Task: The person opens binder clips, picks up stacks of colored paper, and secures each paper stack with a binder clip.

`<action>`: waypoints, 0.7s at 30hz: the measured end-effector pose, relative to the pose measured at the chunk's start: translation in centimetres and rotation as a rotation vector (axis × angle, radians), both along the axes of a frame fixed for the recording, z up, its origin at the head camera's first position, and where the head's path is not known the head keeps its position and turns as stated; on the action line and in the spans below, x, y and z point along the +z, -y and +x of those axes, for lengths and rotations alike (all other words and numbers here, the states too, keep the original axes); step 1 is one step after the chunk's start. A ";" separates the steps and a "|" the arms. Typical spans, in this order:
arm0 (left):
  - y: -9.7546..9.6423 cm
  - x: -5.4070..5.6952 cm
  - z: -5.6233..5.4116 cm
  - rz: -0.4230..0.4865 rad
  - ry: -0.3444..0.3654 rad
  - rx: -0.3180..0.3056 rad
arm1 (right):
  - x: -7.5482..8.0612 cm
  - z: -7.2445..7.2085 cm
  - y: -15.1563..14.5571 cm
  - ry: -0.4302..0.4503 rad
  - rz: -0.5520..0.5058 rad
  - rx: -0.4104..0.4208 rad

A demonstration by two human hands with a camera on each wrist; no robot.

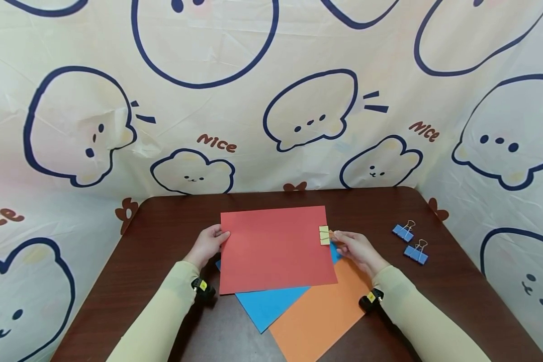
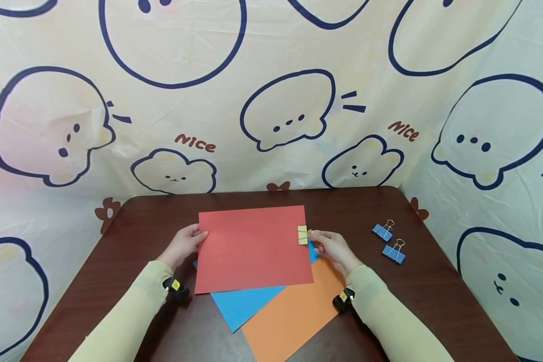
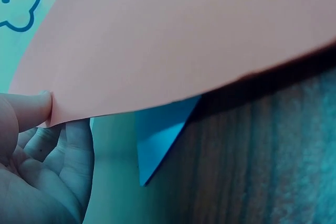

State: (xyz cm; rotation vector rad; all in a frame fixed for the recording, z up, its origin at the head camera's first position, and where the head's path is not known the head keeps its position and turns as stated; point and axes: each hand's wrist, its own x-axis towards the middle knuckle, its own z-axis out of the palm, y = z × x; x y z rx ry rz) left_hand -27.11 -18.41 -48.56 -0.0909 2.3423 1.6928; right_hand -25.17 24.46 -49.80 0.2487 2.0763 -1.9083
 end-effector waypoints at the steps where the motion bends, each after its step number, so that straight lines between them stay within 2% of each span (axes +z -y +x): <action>1: 0.0 0.0 0.0 -0.002 0.001 -0.003 | 0.0 0.0 0.0 0.001 0.001 0.002; 21: 0.2 -0.1 0.4 -0.016 -0.010 0.000 | 0.5 0.5 -0.2 -0.010 0.024 0.035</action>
